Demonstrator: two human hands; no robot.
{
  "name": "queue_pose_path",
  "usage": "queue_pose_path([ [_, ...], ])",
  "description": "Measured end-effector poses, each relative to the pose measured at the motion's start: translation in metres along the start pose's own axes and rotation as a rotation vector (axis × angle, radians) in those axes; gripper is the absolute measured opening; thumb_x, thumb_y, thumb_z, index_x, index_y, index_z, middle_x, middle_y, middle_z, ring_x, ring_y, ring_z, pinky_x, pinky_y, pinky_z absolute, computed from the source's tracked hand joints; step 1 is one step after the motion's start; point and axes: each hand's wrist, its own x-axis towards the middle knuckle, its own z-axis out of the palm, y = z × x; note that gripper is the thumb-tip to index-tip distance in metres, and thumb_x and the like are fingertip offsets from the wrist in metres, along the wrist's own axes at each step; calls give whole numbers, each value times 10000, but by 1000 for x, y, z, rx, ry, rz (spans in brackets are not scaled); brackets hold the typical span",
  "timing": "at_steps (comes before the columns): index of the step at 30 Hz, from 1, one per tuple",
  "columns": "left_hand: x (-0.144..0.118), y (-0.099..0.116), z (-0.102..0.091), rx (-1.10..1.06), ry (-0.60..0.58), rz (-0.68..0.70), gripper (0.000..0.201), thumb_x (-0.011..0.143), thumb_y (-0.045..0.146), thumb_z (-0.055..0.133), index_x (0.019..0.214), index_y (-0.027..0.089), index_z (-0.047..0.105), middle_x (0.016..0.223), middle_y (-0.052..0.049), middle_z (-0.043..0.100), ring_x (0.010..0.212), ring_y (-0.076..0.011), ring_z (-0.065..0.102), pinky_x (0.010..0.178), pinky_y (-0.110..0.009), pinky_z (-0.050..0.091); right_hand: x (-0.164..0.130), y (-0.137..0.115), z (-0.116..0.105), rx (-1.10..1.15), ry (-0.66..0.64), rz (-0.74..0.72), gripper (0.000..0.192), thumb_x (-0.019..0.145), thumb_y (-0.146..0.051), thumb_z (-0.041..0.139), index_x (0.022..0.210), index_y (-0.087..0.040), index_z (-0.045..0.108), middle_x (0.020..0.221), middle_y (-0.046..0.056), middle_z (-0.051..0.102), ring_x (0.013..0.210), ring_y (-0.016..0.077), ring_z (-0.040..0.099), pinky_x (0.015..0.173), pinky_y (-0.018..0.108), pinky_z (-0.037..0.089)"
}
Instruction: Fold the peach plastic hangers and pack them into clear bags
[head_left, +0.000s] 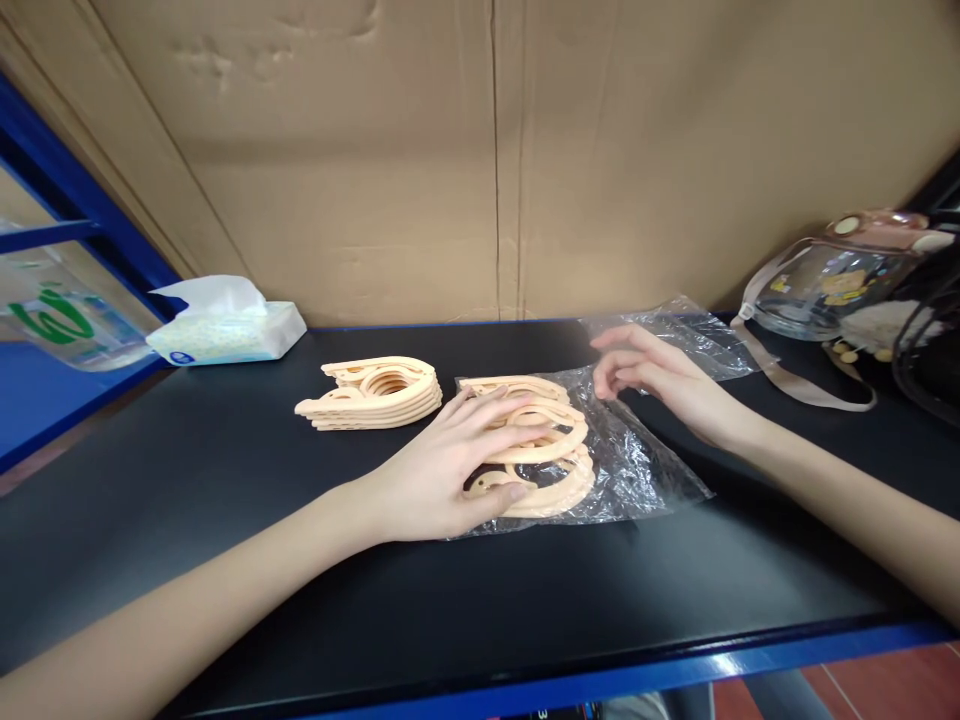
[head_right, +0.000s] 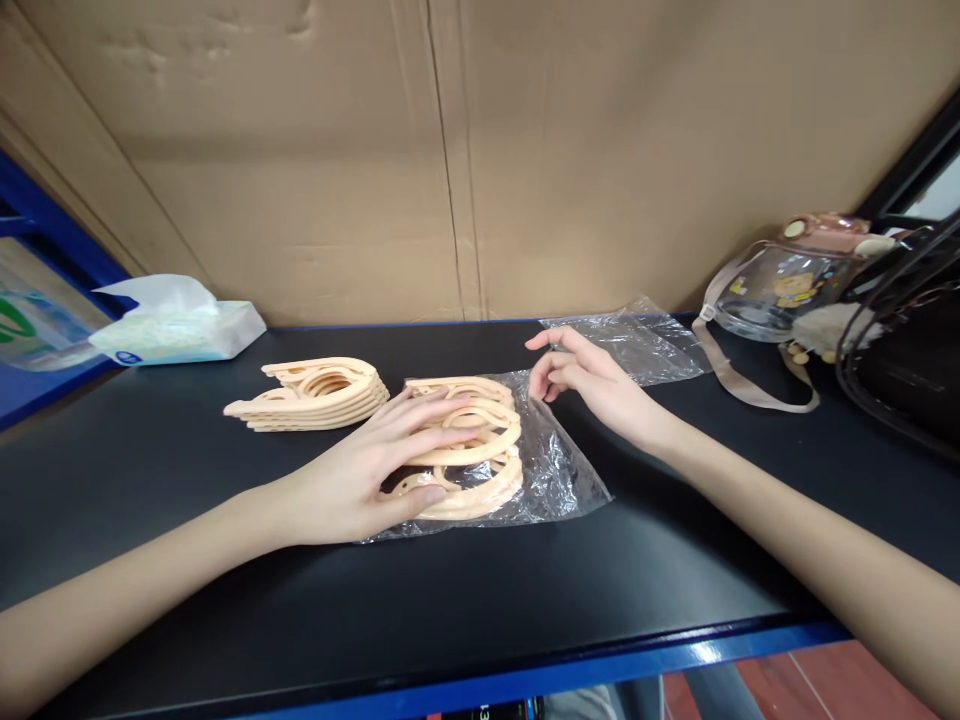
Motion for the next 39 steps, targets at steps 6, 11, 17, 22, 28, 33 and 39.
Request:
queue_pose_path([
  [6, 18, 20, -1, 35, -14, -15, 528, 932, 433, 502, 1398, 203, 411, 1492, -83, 376, 1397, -248, 280, 1129, -460, 264, 5, 7, -14, -229, 71, 140, 370, 838, -457, 570, 1096, -207, 480, 636, -23, 587, 532, 135, 509, 500, 282, 391],
  [11, 43, 33, 16, 111, -45, 16, 649, 913, 581, 461, 1389, 139, 439, 1478, -131, 400, 1407, -297, 277, 1149, -490, 216, 5, 16, -20, -335, 8, 122, 509, 756, -420, 671, 1174, -225, 455, 679, -45, 537, 527, 128, 485, 440, 258, 362],
  [17, 49, 35, 36, 156, 10, 106, 678, 896, 609, 466, 1344, 101, 486, 1458, -151, 426, 1399, -325, 288, 1162, -489, 184, 6, 11, -18, -454, 53, 22, 399, 772, -325, 638, 1131, -214, 503, 691, -41, 538, 505, 111, 491, 477, 268, 397],
  [22, 46, 36, 32, 97, -18, 117, 757, 889, 616, 473, 1430, 99, 361, 1514, -157, 326, 1428, -324, 213, 1168, -500, 180, 16, 0, -12, -230, -17, 165, 323, 795, -268, 609, 1097, -192, 520, 493, -95, 453, 389, 85, 384, 405, 234, 302],
  [28, 44, 37, 21, -63, 53, 159, 781, 947, 491, 454, 1504, 111, 60, 1578, -191, 62, 1430, -293, 226, 1112, -447, 340, 37, -8, -2, -96, -86, 164, 238, 828, -270, 597, 1051, -187, 587, 520, -61, 514, 466, 99, 453, 471, 238, 361],
  [33, 50, 41, 20, 160, 233, 272, 540, 959, 233, 430, 1444, 72, 257, 1524, -176, 287, 1449, -246, 161, 1176, -461, 219, 46, 2, 6, 92, -155, 164, 243, 852, -228, 515, 1088, -214, 570, 701, -5, 647, 670, 138, 591, 619, 262, 468],
  [39, 61, 43, 22, 467, 329, 482, 337, 952, 53, 360, 1182, 153, 585, 926, -16, 677, 937, -153, 618, 1099, -398, 337, 42, 10, 8, -2, -223, -32, 392, 696, -84, 480, 1045, -210, 605, 849, 13, 661, 846, 167, 619, 815, 345, 489],
])
